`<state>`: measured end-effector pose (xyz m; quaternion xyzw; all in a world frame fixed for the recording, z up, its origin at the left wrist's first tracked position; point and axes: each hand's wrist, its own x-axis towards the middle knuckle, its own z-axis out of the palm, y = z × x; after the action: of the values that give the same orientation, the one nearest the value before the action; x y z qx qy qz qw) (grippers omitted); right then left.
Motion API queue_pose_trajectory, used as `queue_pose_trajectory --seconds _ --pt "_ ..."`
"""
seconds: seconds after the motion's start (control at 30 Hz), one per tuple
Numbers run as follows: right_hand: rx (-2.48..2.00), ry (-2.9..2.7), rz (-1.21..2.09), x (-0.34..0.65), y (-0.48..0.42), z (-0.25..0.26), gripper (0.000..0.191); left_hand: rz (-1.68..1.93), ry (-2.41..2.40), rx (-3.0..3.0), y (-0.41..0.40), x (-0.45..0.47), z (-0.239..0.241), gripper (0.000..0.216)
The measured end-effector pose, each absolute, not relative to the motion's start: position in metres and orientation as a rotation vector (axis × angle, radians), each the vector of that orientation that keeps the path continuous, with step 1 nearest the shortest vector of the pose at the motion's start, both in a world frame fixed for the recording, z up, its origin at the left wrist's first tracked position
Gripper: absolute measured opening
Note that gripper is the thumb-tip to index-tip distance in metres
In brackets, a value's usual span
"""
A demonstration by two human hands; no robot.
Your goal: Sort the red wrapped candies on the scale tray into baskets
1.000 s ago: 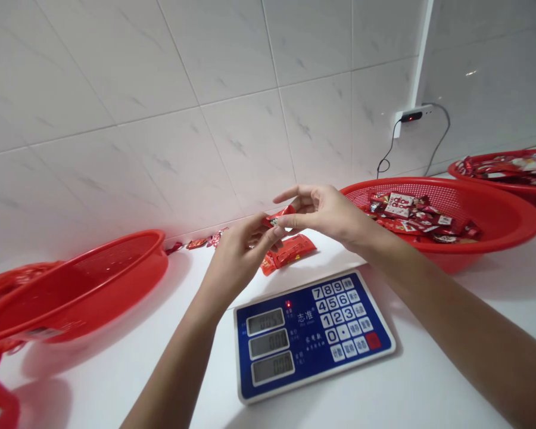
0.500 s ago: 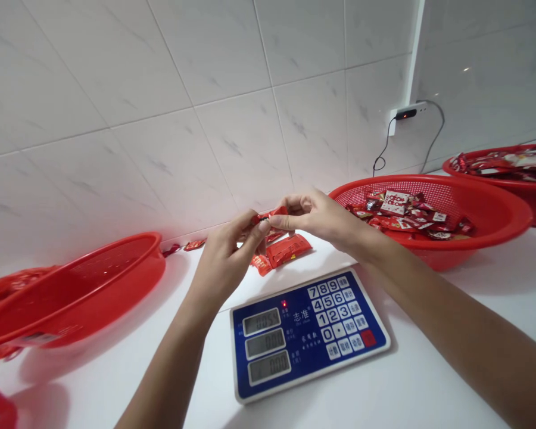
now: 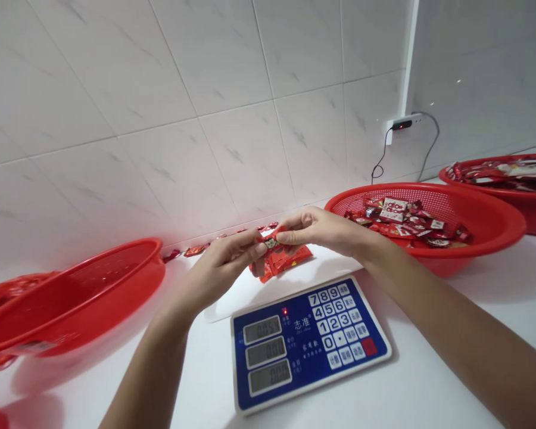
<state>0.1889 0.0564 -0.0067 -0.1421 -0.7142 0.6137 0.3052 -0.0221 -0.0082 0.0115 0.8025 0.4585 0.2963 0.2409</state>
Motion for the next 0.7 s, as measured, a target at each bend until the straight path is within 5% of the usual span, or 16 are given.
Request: queue_pose_trajectory --seconds 0.33,0.57,0.7 --pt "-0.289 -1.929 1.761 0.1928 0.0636 -0.0091 0.033 0.736 1.186 2.167 -0.0104 -0.0256 0.0110 0.028" --pt "-0.390 -1.738 1.787 0.1878 0.0609 -0.0065 0.020 0.866 1.468 2.410 -0.0103 -0.0207 0.0142 0.029" --pt "-0.548 -1.686 1.769 0.1858 0.0592 -0.0067 0.042 0.917 1.577 2.524 -0.0138 -0.0180 0.0160 0.030"
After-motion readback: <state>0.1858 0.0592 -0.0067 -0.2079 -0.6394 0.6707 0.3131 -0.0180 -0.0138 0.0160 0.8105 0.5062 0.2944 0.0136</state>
